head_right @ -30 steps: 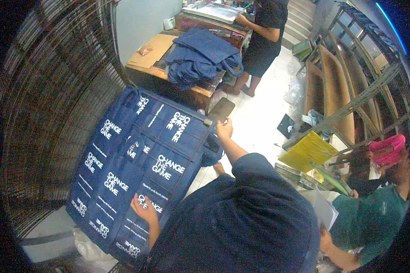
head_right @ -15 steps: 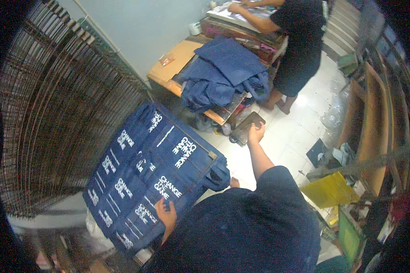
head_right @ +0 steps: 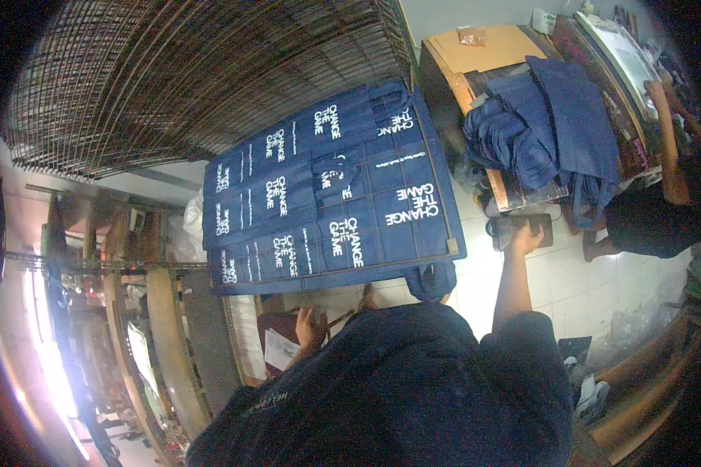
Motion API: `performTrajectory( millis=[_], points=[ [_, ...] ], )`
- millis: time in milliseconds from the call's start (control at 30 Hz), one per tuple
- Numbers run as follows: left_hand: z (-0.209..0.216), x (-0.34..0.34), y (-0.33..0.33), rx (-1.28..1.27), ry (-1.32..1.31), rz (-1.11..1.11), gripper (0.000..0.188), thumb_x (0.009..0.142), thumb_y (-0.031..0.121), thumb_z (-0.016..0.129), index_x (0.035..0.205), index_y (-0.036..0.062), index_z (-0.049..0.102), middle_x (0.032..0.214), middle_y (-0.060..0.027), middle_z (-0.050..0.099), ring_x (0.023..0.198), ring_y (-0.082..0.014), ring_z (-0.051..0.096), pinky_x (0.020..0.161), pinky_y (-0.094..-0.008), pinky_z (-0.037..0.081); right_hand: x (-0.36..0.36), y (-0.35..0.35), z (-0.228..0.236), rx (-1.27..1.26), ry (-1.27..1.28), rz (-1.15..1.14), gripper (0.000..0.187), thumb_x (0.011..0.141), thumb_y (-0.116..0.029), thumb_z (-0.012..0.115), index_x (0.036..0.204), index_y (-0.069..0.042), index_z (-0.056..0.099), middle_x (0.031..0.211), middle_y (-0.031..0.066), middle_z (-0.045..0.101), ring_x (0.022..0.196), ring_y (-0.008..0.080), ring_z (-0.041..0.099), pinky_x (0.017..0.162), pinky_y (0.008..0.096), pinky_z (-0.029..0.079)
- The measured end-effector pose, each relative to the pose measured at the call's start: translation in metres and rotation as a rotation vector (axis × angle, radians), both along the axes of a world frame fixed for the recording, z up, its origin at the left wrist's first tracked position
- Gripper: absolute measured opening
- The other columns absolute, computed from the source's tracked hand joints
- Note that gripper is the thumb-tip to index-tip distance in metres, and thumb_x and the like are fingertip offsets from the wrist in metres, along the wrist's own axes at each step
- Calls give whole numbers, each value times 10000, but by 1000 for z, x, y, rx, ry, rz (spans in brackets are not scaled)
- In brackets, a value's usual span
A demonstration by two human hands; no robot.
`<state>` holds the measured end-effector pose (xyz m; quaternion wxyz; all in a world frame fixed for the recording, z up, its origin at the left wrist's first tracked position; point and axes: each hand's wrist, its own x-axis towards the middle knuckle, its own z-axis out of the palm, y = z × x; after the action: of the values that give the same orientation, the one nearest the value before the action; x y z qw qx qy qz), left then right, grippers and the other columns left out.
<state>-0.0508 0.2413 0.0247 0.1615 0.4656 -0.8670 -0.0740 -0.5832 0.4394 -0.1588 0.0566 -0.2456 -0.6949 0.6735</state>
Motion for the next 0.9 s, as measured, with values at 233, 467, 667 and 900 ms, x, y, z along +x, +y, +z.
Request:
performTrajectory(
  millis=[233,467,667,900],
  points=[
    [-32,46,-2,212,-68,123,284,723,199,619,977,78,588,910,-133,532,882,-327,521,727,-411,444,-3,-25,17,-114,-52,88,504,798,-29,592,1235,-107,354,864,56,521,603,127,493,520,252,428],
    [-56,38,-23,28,-8,3,257,700,141,625,935,44,584,920,-145,547,877,-349,516,751,-414,427,0,-15,69,11,30,-159,511,754,-117,662,1209,-114,428,1042,106,520,836,199,539,622,311,479],
    [-19,3,-28,96,47,92,295,722,155,629,993,43,599,934,-179,544,860,-358,536,749,-423,443,-46,2,120,99,239,-292,264,765,-142,666,992,-37,582,655,-15,482,563,80,403,540,216,364],
    [-25,14,-42,98,-118,117,307,691,155,617,974,38,600,870,-159,542,811,-351,537,702,-410,442,-128,38,195,-420,164,-216,538,801,-478,575,1098,-34,512,886,104,558,739,199,551,614,318,446]
  ],
)
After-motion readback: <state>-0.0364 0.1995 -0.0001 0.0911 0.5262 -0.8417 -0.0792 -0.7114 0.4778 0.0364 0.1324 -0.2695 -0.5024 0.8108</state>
